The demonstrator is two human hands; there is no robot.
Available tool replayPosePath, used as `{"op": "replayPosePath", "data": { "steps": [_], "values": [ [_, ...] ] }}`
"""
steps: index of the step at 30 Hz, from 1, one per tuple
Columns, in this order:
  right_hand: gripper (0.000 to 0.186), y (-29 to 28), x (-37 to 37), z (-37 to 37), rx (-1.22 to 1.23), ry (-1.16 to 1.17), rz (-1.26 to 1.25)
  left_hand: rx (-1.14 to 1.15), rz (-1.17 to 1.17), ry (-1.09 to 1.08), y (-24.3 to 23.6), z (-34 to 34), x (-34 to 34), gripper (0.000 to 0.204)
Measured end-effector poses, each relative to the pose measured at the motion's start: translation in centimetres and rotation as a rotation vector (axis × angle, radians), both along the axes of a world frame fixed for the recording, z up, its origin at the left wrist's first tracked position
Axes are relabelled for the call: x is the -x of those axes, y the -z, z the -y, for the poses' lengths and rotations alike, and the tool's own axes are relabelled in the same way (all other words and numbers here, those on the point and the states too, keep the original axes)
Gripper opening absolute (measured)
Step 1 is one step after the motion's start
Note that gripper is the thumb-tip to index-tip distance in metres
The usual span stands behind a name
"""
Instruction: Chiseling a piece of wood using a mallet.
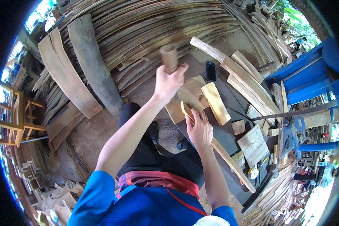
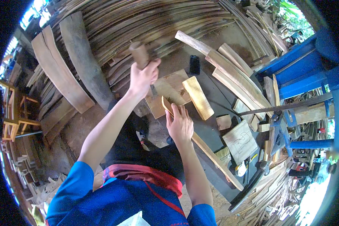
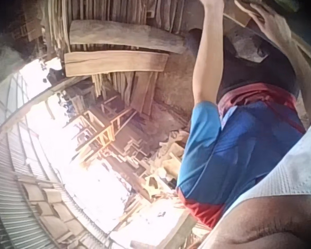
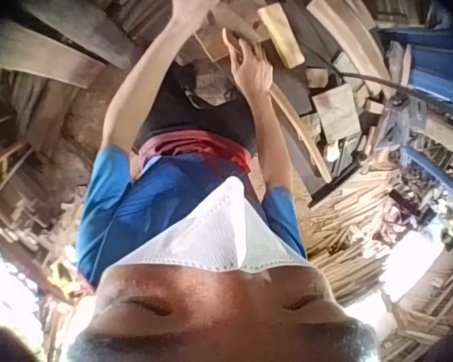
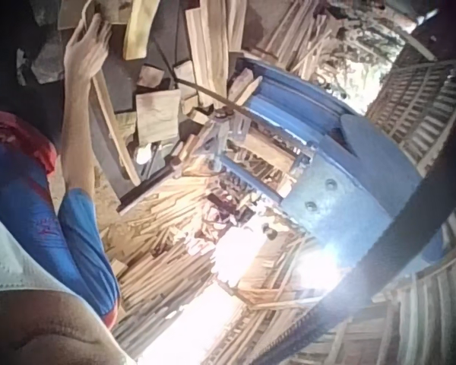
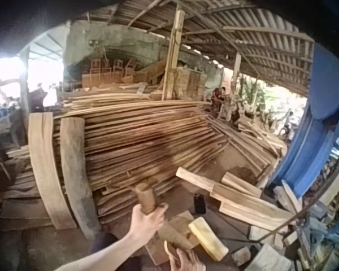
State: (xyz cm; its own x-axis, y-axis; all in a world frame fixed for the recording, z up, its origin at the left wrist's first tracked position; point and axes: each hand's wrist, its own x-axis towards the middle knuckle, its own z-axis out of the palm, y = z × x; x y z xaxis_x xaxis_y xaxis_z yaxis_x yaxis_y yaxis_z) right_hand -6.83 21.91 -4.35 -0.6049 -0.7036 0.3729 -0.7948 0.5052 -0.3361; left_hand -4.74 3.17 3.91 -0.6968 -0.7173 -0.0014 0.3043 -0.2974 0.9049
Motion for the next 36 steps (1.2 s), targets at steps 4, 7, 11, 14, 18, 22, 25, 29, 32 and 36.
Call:
{"op": "replayPosePath", "data": {
  "steps": [4, 7, 11, 14, 18, 22, 25, 29, 32, 36],
  "values": [
    [0.028, 0.0, -0.1, -0.3, -0.034, 0.040, -0.004, 0.099, -0.012, 0.104, -0.1, -1.4, 1.6, 0.026],
    [0.028, 0.4, -0.4, 0.0, 0.029, 0.038, 0.024, 0.078, -0.081, 0.205, 0.2, -1.2, 1.8, 0.017],
    [0.029, 0.6, -0.3, -0.1, 0.022, 0.057, 0.030, 0.025, -0.100, 0.266, 0.7, -1.5, 1.9, 0.021],
    [0.029, 0.6, -0.2, -0.1, 0.029, 0.069, 0.034, 0.027, -0.107, 0.323, 1.3, -1.5, 1.9, 0.023],
    [0.029, 0.5, -0.3, 0.1, 0.023, 0.070, 0.042, 0.120, -0.161, 0.405, 1.5, -1.1, 1.8, 0.017],
    [0.029, 0.8, 0.0, -0.1, -0.019, 0.045, 0.026, 0.132, -0.130, 0.400, 1.4, -1.3, 1.8, 0.018],
    [0.029, 0.8, 0.0, 0.0, -0.003, 0.053, 0.030, 0.137, -0.122, 0.407, 1.2, -0.8, 2.0, 0.018],
    [0.030, 0.5, -0.3, 0.1, 0.002, 0.050, 0.042, 0.094, -0.143, 0.374, 1.2, -0.4, 1.8, 0.018],
    [0.027, 0.6, -0.1, 0.0, -0.030, 0.057, 0.010, 0.168, -0.081, 0.314, 0.9, -1.0, 2.0, 0.028],
    [0.028, 0.9, 0.0, 0.1, 0.003, 0.047, -0.003, 0.173, -0.065, 0.296, 0.8, -1.3, 1.9, 0.027]
  ]
}}
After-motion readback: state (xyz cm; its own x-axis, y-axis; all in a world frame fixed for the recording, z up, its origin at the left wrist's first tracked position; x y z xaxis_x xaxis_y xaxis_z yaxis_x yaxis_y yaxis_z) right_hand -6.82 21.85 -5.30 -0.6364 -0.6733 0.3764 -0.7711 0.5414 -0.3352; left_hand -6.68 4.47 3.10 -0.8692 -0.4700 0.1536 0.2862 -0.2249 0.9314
